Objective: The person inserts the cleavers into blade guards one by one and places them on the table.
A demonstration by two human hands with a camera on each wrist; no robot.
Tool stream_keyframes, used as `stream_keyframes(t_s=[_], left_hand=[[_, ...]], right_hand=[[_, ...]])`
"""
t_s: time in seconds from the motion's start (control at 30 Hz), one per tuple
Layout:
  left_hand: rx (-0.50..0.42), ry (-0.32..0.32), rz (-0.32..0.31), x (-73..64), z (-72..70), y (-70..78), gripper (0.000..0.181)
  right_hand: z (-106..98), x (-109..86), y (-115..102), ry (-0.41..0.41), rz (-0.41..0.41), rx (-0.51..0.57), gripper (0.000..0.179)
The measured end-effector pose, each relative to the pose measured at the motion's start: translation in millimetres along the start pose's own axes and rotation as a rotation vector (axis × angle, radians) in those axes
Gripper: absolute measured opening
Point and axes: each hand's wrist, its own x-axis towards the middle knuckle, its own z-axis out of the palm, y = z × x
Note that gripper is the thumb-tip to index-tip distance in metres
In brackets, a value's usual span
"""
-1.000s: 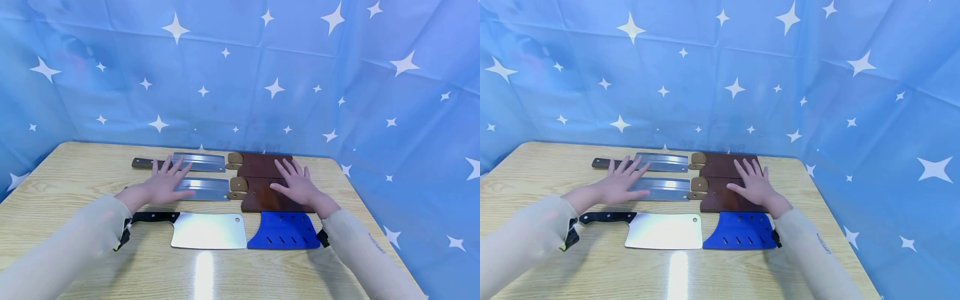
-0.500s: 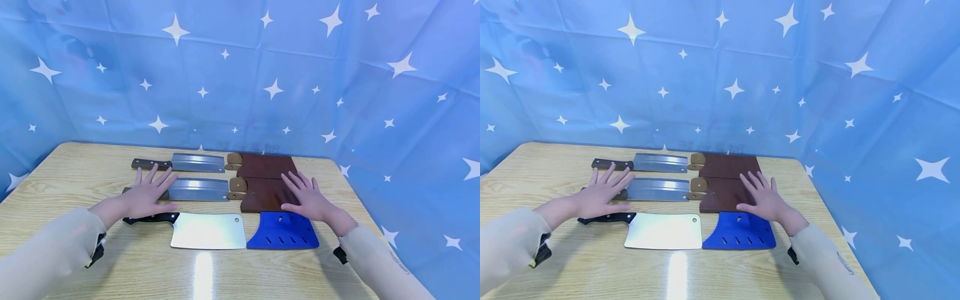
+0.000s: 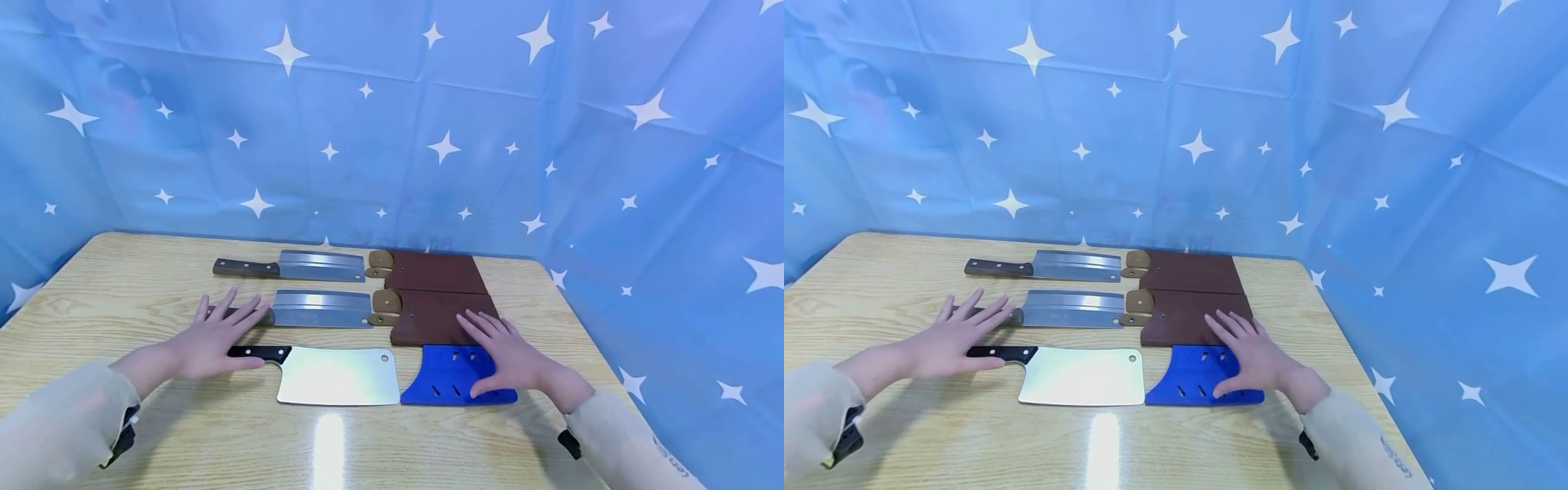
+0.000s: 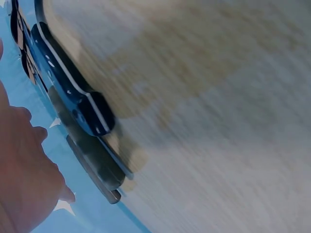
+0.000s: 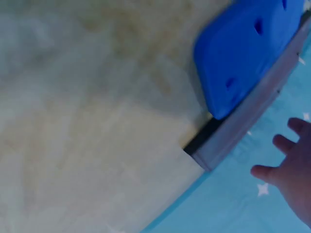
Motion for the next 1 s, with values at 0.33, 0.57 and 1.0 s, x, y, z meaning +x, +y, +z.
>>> stream_keyframes(t_s=[0.33, 0.57, 1.0], left_hand=[[0.012, -0.019, -0.002, -9.4, 3.3, -1.7, 0.083], [0.047, -0.04, 0.033, -13.6, 2.6, 0.5, 0.067], [0.109, 0.033, 0.157, -18.7, 8.4, -7.9, 0.05]], right_hand=[[12.3, -13.6, -1.3, -0.037, 0.002, 0.04, 0.113], [15.6, -18.8, -3.3, -0.066, 0.023, 0.079, 0.111], [20.5, -26.7, -1.0, -0.036, 0.019, 0.029, 0.103]])
